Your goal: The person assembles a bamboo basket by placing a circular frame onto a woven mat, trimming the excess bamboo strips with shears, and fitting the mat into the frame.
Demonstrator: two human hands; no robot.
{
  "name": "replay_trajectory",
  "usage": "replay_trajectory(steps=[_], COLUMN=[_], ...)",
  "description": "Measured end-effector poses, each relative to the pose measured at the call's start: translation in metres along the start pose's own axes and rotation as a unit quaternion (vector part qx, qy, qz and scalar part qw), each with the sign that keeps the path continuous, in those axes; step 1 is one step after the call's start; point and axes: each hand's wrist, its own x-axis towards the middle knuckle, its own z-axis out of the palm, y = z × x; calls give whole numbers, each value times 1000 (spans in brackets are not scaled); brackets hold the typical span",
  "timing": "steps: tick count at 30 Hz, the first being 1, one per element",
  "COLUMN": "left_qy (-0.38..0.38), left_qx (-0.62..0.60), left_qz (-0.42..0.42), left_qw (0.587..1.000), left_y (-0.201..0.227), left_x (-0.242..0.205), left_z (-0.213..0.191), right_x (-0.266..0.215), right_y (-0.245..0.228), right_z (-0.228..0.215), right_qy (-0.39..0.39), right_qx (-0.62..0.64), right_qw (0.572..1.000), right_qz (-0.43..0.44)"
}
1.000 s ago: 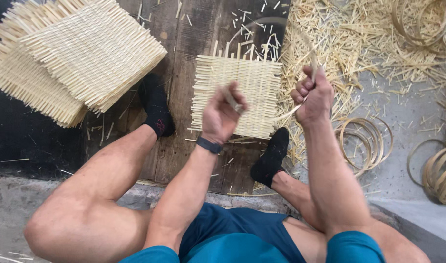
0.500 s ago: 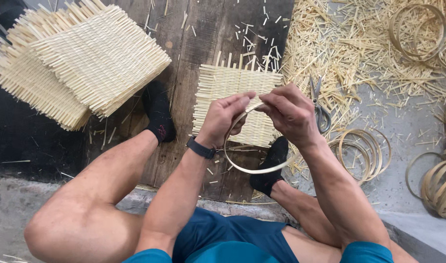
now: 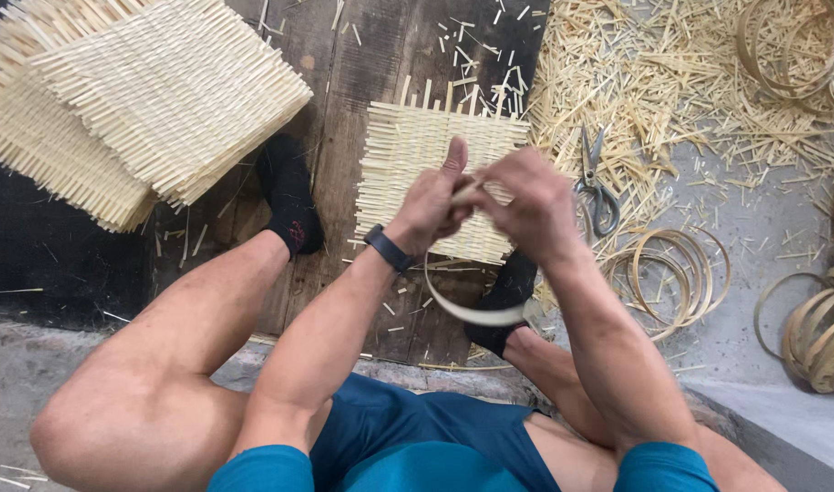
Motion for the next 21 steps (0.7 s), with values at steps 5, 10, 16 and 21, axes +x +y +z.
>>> replay_trajectory(steps=[5, 10, 16, 21], left_qy=[80, 69, 20, 45], left_qx=[-227, -296, -244, -360], left_qz=[189, 105, 45, 197], left_qw=[952, 947, 969, 911], left_y=[7, 30, 29, 15], left_x=[0, -2, 1, -1], left_z=[-42, -61, -70, -61], right_x=[-11, -52, -57, -46], right_y=[35, 61, 76, 52], right_z=[-31, 4, 9, 12], right_qy=[98, 141, 149, 130], right_qx=[339, 635, 700, 611], right_qw=[803, 629, 565, 613], right_qz=[480, 426, 411, 483])
